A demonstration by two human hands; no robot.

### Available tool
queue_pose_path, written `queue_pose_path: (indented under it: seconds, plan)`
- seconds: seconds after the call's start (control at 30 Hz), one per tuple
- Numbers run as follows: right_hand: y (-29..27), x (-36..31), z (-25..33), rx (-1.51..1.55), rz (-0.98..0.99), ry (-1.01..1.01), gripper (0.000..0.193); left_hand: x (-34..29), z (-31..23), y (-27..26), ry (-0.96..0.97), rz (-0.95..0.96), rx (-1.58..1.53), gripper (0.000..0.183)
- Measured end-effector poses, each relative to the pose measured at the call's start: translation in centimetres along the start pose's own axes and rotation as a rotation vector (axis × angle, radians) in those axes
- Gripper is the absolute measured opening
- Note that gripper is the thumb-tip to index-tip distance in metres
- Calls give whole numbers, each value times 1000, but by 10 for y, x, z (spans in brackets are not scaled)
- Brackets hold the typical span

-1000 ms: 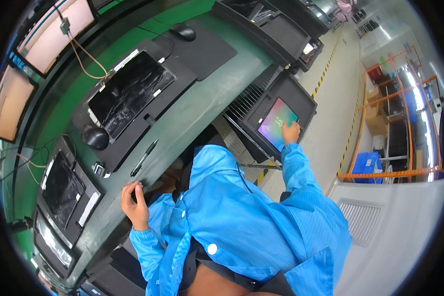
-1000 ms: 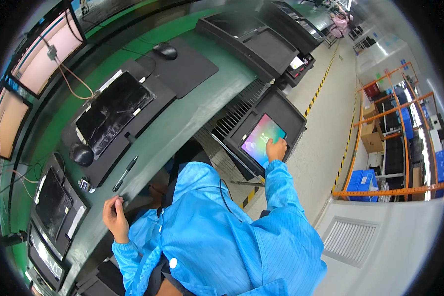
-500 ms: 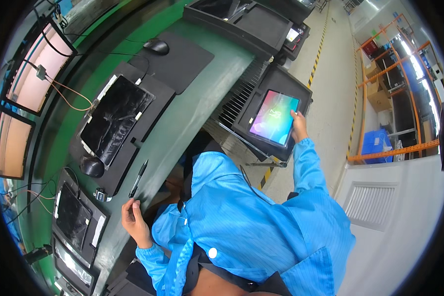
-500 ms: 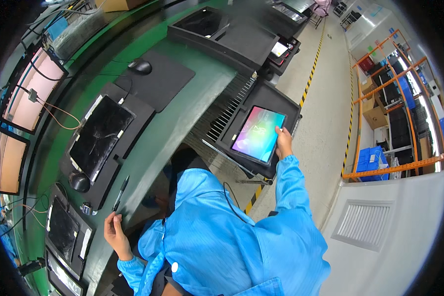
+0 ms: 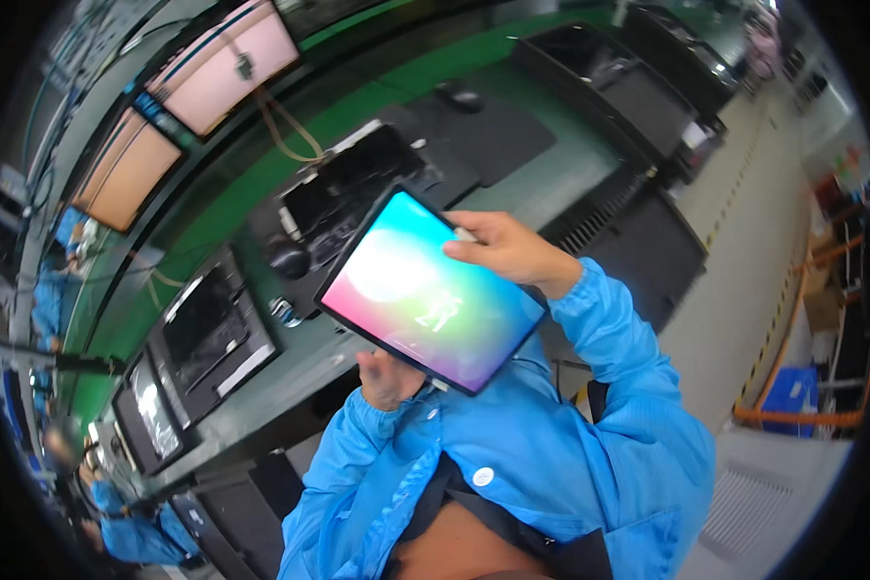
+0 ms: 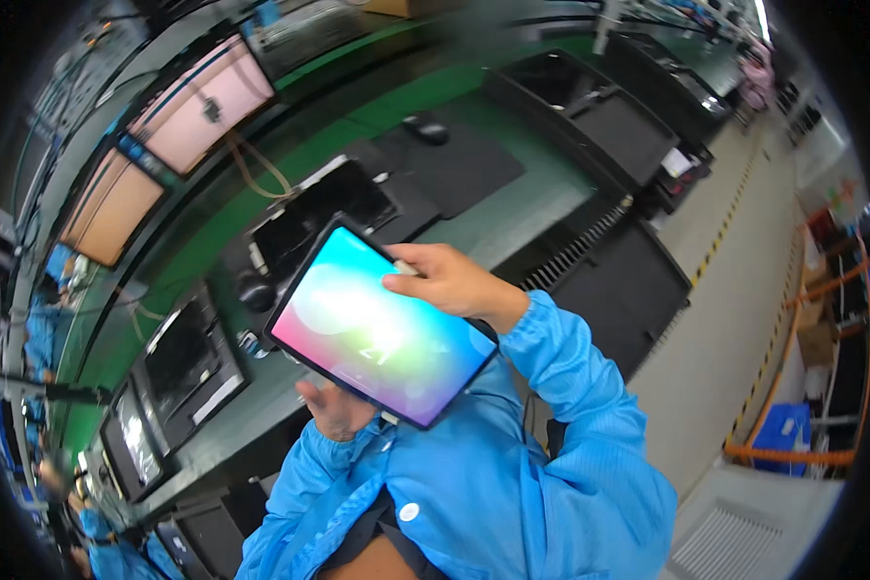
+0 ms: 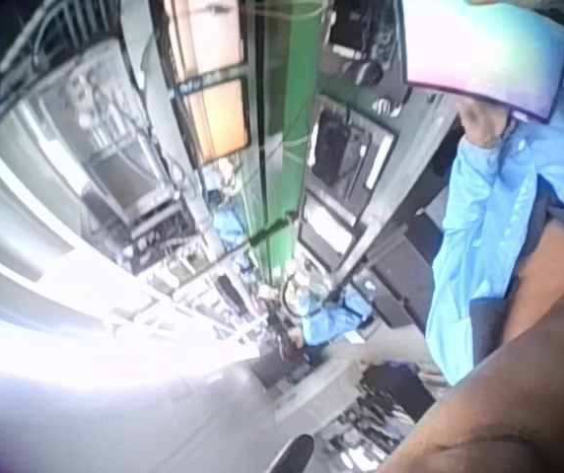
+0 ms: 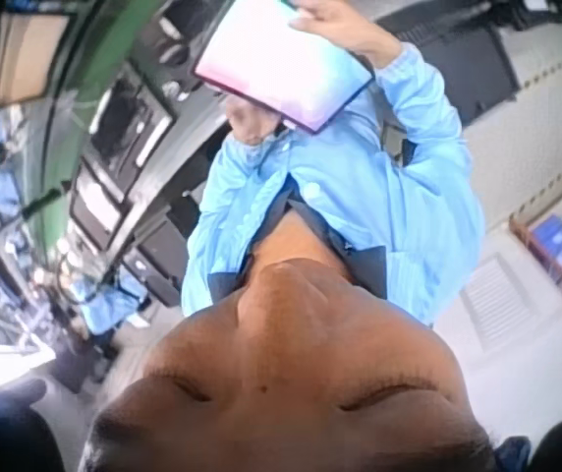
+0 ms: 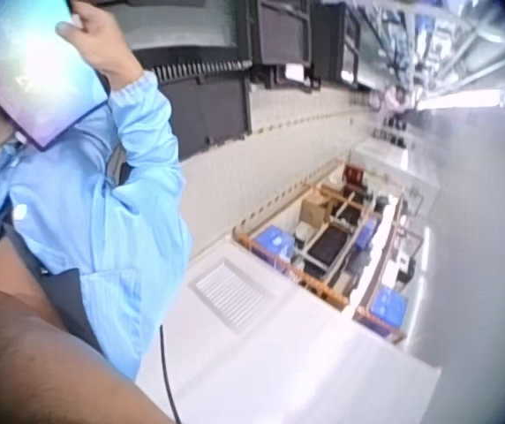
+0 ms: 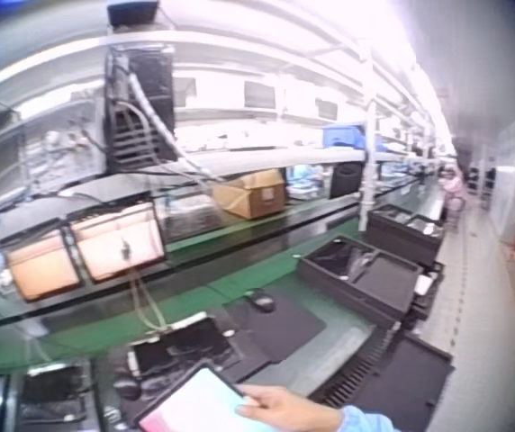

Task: Testing and assembling electronic tablets on a factory line.

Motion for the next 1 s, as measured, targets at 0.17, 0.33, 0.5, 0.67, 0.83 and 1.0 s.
queue_pose_path:
  seconds: [0.17, 0.33, 0.5, 0.67, 0.83, 1.0]
  plan:
    - [27, 64, 24, -188, 134, -317, 44, -27, -52, 28, 400, -399, 35, 87]
    - [69, 73, 10, -373, 106, -460, 62, -59, -90, 39, 599, -541, 129, 90]
    - [102, 90, 6, -691, 63, -600, 67, -68, -106, 49, 739, -676, 143, 97]
    - [141, 92, -1, -1093, 58, -645, 61, -71, -112, 42, 816, -686, 113, 96]
    - [187, 55, -18, -948, 488, -738, 59, -72, -120, 38, 872, -632, 112, 94]
    - [167, 102, 14, -1072, 96, -730, 59, -79, -122, 40, 887, -528, 23, 95]
Point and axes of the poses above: each hand's wrist, its own x-axis towards the middle knuckle, its own y-axis out of the palm, z = x × y, the point moved 1 cm from there along x, towards the middle knuckle, and after that the axes turned 7 degrees about z, right-handed, at the moved point
